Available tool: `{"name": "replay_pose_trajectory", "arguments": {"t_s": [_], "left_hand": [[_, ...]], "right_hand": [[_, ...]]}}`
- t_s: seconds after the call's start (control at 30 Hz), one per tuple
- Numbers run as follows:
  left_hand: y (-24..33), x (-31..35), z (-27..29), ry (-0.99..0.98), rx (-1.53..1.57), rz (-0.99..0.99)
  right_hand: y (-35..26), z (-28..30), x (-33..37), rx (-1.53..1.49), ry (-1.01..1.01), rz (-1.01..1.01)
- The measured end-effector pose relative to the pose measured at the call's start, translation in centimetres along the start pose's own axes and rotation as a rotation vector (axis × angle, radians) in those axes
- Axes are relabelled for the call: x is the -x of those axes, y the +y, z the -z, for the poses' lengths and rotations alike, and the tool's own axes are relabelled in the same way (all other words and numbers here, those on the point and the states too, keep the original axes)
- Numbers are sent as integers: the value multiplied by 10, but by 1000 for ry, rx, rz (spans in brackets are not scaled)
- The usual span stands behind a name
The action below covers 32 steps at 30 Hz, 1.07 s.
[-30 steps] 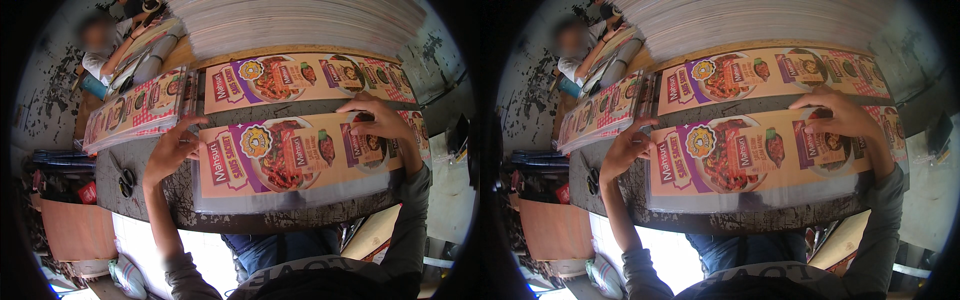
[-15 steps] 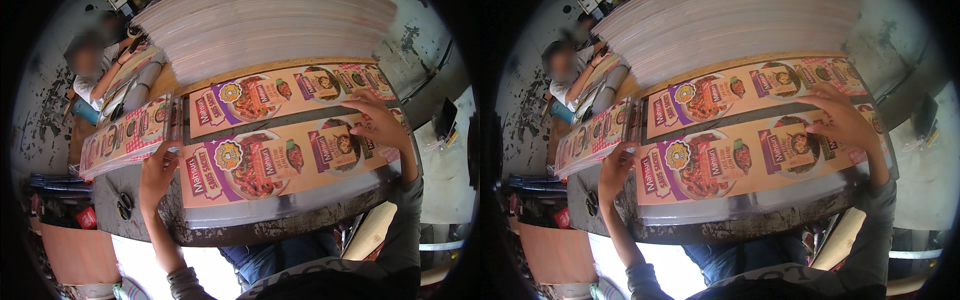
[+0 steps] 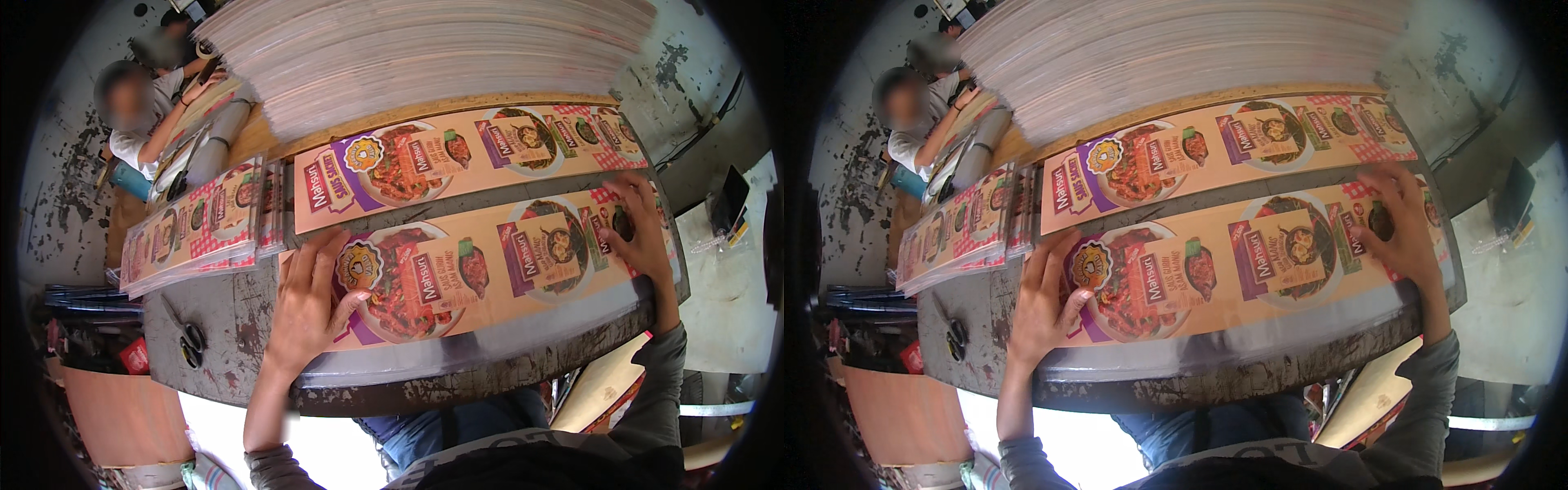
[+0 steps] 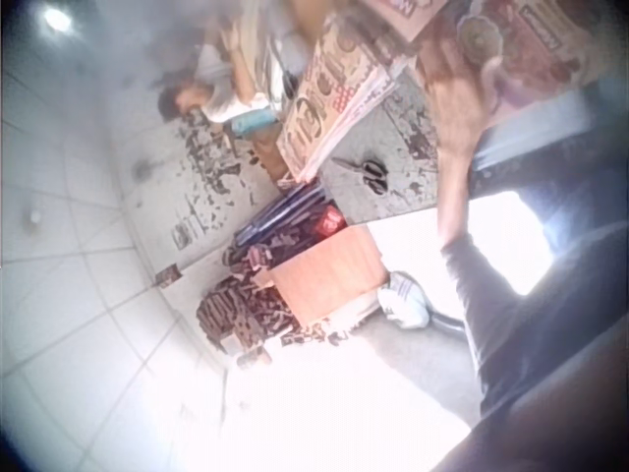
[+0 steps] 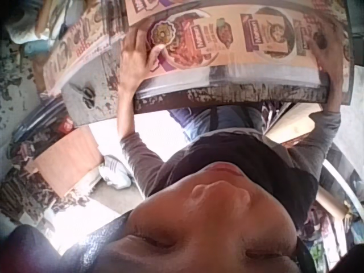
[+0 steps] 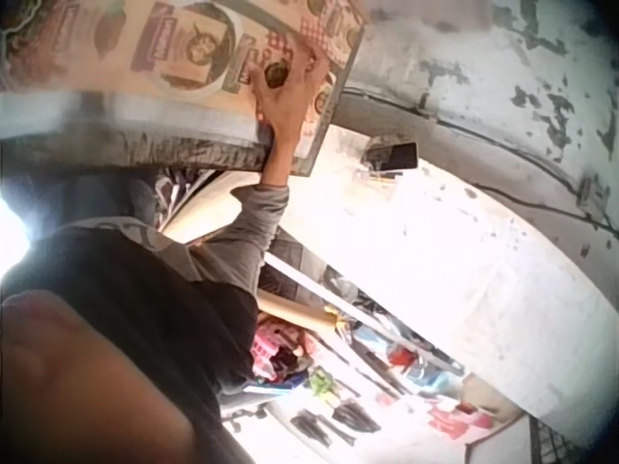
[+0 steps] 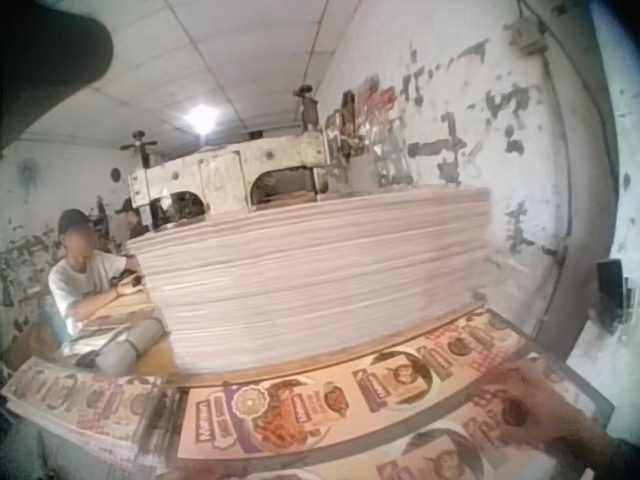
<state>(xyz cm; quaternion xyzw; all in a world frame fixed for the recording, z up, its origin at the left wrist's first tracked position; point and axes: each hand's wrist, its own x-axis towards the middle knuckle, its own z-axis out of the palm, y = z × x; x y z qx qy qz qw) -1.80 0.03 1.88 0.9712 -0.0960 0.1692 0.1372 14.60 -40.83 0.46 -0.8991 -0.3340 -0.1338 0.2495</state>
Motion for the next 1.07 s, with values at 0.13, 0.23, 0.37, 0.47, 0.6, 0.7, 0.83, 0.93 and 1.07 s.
{"name": "replay_pose_trajectory", "arguments": {"t_s": [0.13,0.23,0.37,0.47,0.6,0.7,0.83,0.93,1.07], "left_hand": [[0,-2,-8,-1,2,-9],[-1,-3,-13,19,17,-1],[1,-4,-12,-2,37,24],[2,-5,-10,-31,48,39],[1,-6,-14,3,35,12],[0,-5,-13,21,35,6],[1,-6,-12,-13,59,30],[1,-6,-13,-13,59,29],[3,-5,-12,-16,56,42]], "right_hand": [[4,-1,3,19,-24,-47],[5,-1,4,47,-35,-62],[4,1,3,90,-42,-43],[2,1,2,26,-44,-79],[3,1,4,63,-38,-71],[0,0,2,71,-34,-62],[0,0,2,74,-35,-60],[1,0,3,56,-38,-65],[6,-1,3,65,-39,-57]]}}
